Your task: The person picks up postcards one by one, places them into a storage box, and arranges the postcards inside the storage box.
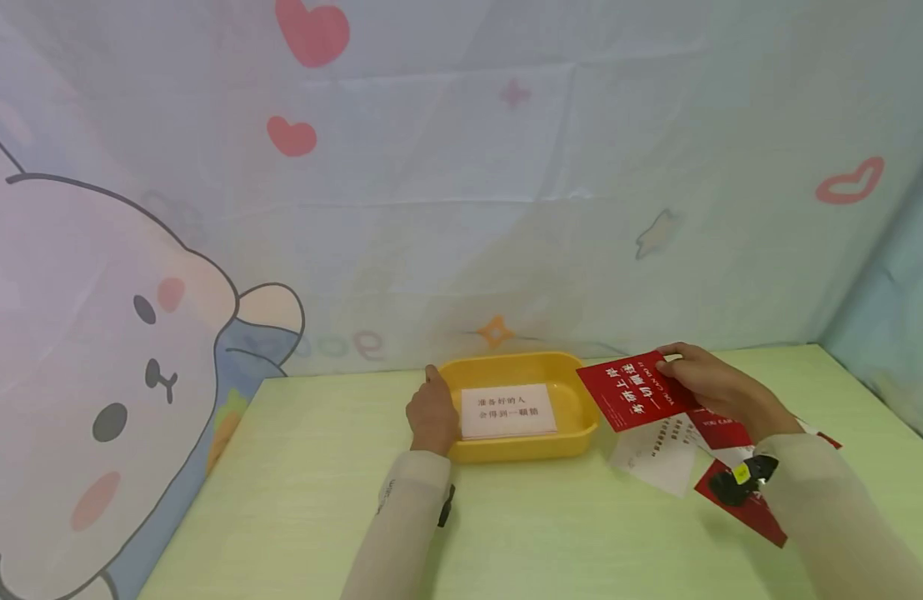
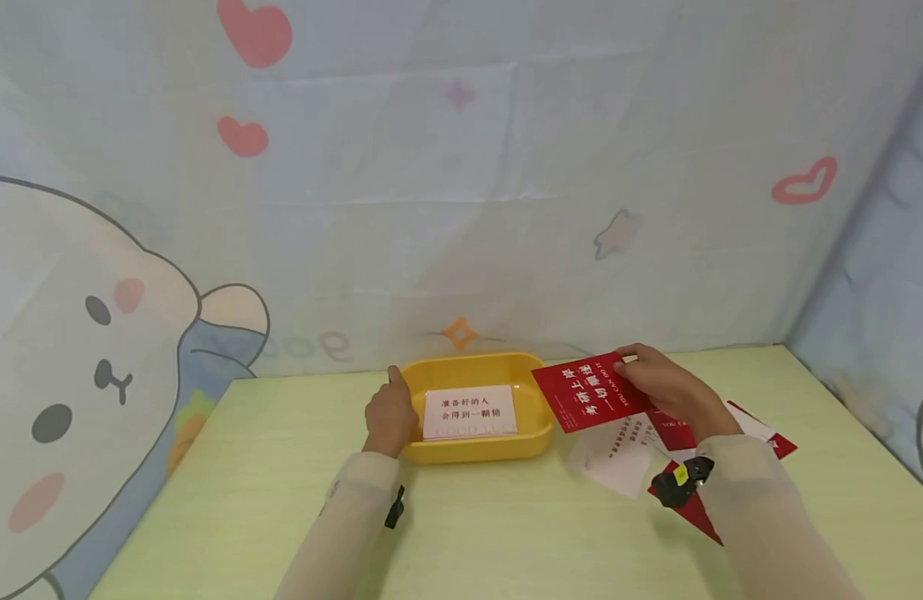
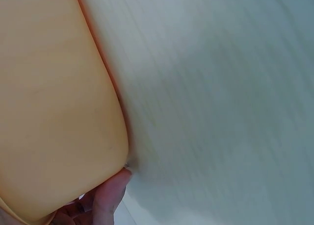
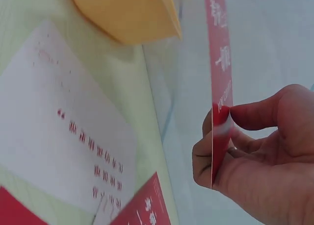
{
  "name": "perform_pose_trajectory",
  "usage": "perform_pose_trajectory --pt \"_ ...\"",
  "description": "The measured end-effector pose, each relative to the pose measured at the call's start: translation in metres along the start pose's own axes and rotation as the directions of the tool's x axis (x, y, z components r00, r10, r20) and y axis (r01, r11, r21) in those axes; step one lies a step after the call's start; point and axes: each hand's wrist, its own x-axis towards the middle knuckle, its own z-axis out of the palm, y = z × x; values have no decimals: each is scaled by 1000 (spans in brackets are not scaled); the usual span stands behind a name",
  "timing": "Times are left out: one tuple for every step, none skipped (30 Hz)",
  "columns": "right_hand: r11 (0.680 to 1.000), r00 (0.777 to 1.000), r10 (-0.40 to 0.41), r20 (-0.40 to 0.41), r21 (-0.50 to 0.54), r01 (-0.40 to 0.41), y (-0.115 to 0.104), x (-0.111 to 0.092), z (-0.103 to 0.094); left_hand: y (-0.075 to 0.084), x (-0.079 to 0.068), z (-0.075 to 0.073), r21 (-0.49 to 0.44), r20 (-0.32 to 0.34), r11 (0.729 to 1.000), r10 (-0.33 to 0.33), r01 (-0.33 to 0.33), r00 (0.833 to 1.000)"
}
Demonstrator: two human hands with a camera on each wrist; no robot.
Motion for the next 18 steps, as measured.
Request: perform_pose_trajectory --pt "1000 1000 -3 -2 16 3 -2 1 2 0 0 0 0 -6 1000 3 -3 1000" --pt "1000 1000 -5 -5 27 5 -4 2 5 0 1 0 0 -11 1000 4 -4 1000" --pt "999 1000 -4 -8 42 5 -6 3 8 -1 1 1 0 -18 1000 7 -7 1000" --pt "999 1000 -3 -10 54 4 -9 4 11 -1 2 1 1 -23 1000 7 -7 1000" --pt "998 1000 4 -16 66 -3 -12 5 14 -1 1 1 0 -28 1000 8 -8 1000" --pt "997 1000 11 -22 74 -9 -14 6 17 -1 2 1 -2 -30 1000 8 -8 1000" --pt "996 1000 16 -24 86 -14 -17 7 20 -1 1 1 -2 -31 1000 8 -8 999" --pt "995 999 19 -25 96 -17 -20 8 23 -1 1 1 -6 -33 1000 8 -8 999" --pt "995 999 23 -25 103 -20 -22 10 26 -1 1 2 -9 -35 1000 8 -9 999" --pt "994 999 24 -25 107 -21 -24 11 29 -1 2 2 -9 -31 1000 7 -7 999" --pt "994 999 25 -25 110 -22 -26 13 32 -1 2 2 -9 -28 1000 7 -8 1000" --pt "993 999 23 -23 114 -20 -27 15 34 -1 2 3 -8 -22 1000 5 -5 1000" --pt "993 1000 18 -20 118 -16 -28 17 36 -1 3 3 -8 -20 1000 4 -4 1000" --pt "992 1000 10 -18 123 -8 -29 20 39 -1 3 4 -8 -18 1000 3 -3 1000" --pt "992 1000 4 -17 129 -1 -30 21 41 -1 3 4 -6 -15 1000 1 -2 1000" --pt "990 1000 -4 -17 140 7 -31 23 44 -2 3 4 -4 -13 1000 0 0 1000" --pt "989 1000 -12 -19 149 14 -33 25 47 -2 3 3 -5 -18 1000 1 -1 1000" --pt "987 1000 -20 -19 160 22 -34 26 50 -2 2 3 -8 -23 1000 2 -2 1000"
